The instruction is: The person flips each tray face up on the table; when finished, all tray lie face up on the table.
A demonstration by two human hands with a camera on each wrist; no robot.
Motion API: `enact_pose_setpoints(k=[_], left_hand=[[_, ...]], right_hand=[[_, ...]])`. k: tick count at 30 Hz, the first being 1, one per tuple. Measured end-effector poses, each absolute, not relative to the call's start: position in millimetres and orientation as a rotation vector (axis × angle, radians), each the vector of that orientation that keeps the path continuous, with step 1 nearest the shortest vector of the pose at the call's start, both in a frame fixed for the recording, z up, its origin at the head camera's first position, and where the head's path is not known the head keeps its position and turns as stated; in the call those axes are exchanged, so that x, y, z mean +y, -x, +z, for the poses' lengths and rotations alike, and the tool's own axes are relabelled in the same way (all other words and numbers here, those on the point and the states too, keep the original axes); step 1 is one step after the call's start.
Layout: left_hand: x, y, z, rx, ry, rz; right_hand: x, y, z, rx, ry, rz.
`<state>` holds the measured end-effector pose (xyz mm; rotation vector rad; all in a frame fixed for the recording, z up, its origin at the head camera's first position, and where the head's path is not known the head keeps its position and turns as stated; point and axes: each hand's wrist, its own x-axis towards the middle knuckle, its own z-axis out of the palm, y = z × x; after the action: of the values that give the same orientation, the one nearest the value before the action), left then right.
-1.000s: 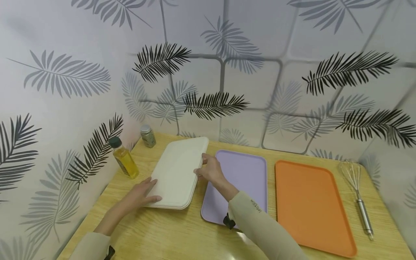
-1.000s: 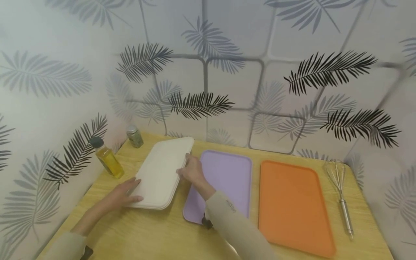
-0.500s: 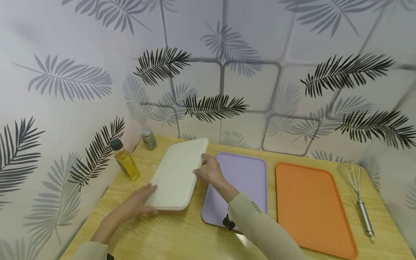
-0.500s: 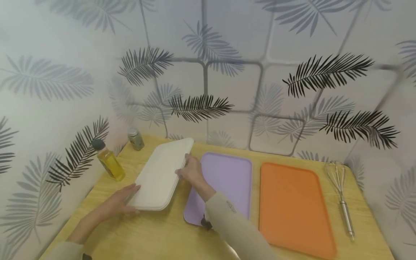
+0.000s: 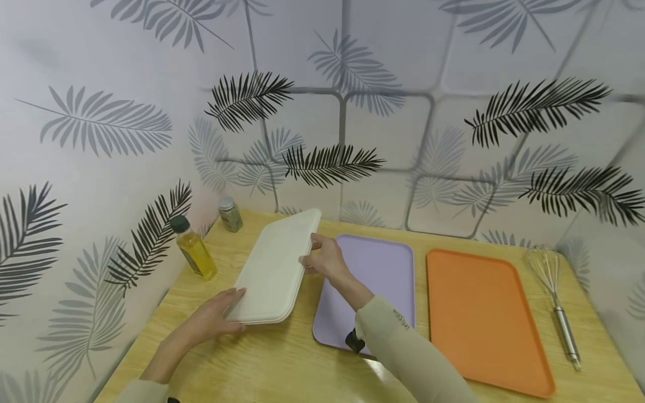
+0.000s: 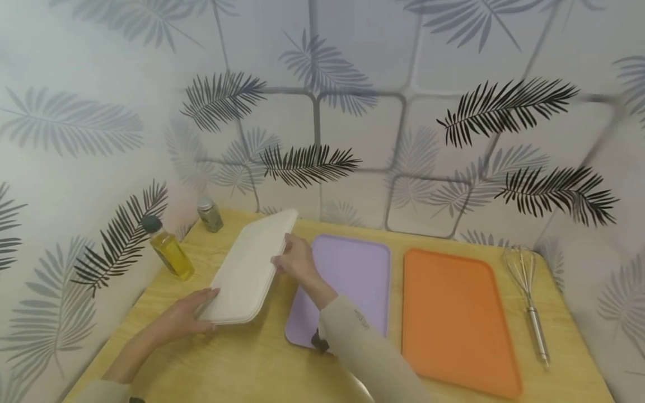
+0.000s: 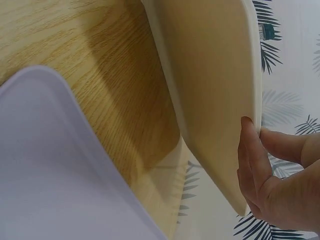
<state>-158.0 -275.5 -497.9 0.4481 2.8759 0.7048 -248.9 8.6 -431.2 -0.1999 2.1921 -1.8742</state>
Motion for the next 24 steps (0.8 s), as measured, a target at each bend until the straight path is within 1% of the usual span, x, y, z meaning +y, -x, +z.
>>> enact_pose_setpoints(k=[16,24], left_hand=[[-269,145,-497,2.893,-0.458,0.878],[-261,140,-496,2.979,-0.566,1.007]], right_hand=[[5,250,-411,2.124,0.181,-1.944],[2,255,-402,2.079,0.167,-1.982]])
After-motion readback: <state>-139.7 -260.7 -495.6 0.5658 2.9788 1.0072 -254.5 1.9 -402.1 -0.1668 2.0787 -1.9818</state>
